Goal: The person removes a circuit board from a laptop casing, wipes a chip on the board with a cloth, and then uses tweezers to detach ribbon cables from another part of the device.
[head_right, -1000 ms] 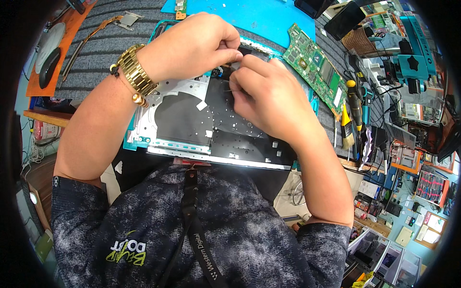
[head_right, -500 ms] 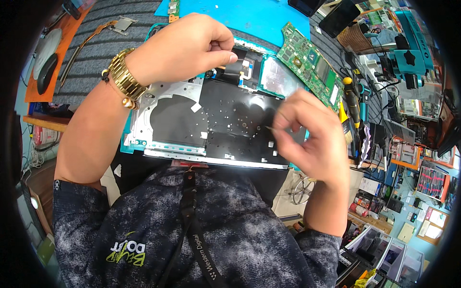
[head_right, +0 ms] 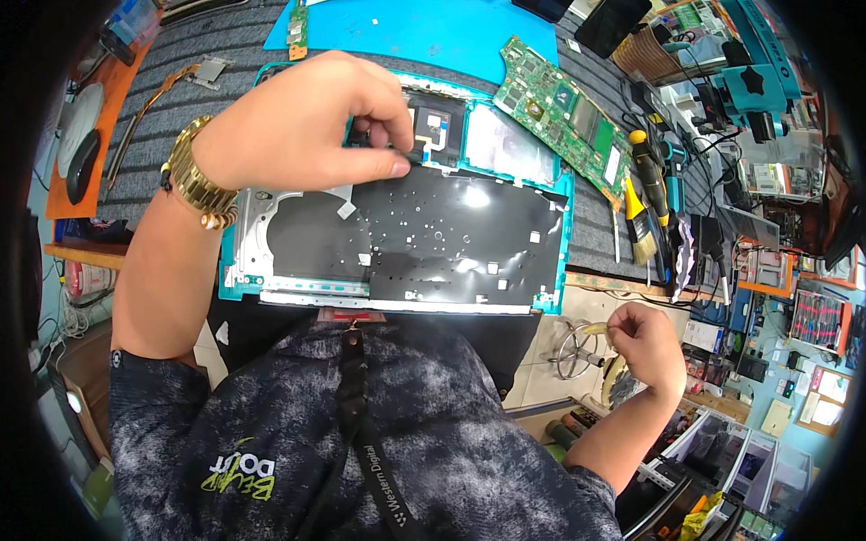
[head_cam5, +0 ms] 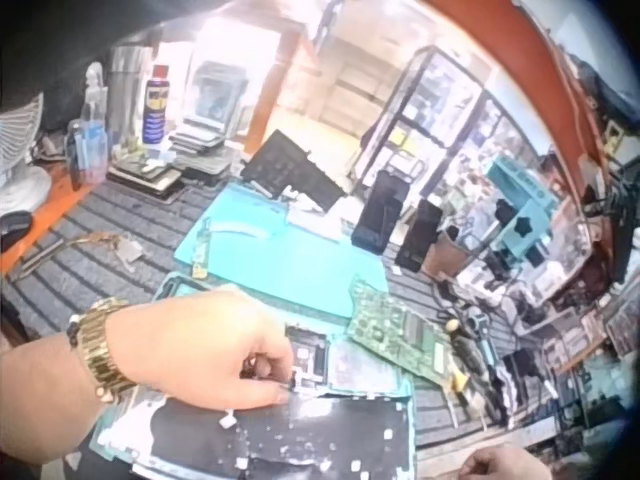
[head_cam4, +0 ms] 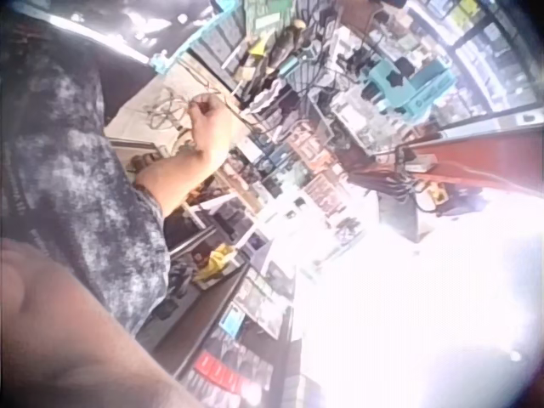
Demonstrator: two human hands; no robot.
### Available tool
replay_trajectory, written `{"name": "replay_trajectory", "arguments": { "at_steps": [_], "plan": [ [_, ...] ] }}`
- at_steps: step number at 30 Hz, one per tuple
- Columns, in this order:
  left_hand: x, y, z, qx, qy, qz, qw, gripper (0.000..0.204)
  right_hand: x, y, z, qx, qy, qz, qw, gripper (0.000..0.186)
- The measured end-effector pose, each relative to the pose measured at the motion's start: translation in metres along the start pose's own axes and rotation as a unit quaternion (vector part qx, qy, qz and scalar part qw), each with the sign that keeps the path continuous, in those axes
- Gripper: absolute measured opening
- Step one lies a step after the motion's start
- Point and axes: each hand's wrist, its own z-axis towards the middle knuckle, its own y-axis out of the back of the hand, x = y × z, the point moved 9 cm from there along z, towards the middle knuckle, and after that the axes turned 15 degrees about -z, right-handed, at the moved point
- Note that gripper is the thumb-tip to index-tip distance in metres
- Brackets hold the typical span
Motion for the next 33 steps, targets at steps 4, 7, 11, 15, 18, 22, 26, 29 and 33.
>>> {"name": "replay_trajectory", "arguments": {
  "at_steps": [4, 7, 11, 15, 18, 22, 26, 29, 33],
  "plan": [
    [-0.012, -0.002, -0.005, 0.021, -0.029, 0.081, 0.996, 0.018, -0.048, 0.000, -0.003, -0.026, -0.099, -0.007, 0.995, 0.014],
    [-0.015, -0.004, -0.009, 0.043, -0.014, 0.123, 0.991, 0.021, -0.044, 0.019, -0.010, -0.089, -0.108, -0.022, 0.990, 0.014],
    [-0.015, 0.000, -0.012, 0.048, -0.002, 0.140, 0.989, 0.029, 0.035, 0.051, -0.008, -0.217, 0.041, 0.034, 0.975, 0.021],
    [-0.010, 0.008, -0.011, 0.024, 0.007, 0.114, 0.993, 0.035, 0.170, 0.054, -0.007, -0.294, 0.317, 0.023, 0.902, 0.043],
    [-0.007, 0.010, -0.011, 0.014, 0.013, 0.106, 0.994, 0.034, 0.254, 0.043, -0.004, -0.356, 0.425, -0.047, 0.831, 0.058],
    [-0.005, 0.012, -0.012, 0.010, 0.020, 0.115, 0.993, 0.030, 0.318, 0.025, 0.011, -0.325, 0.474, -0.063, 0.816, 0.064],
    [0.000, 0.015, -0.013, 0.004, 0.033, 0.126, 0.991, 0.022, 0.342, 0.015, 0.015, -0.341, 0.502, -0.096, 0.789, 0.062],
    [0.001, 0.017, -0.013, -0.005, 0.024, 0.131, 0.991, 0.019, 0.344, 0.011, 0.017, -0.335, 0.513, -0.099, 0.784, 0.061],
    [0.004, 0.017, -0.014, -0.005, 0.024, 0.138, 0.990, 0.019, 0.341, 0.009, 0.016, -0.332, 0.517, -0.102, 0.782, 0.059]
  ]
}}
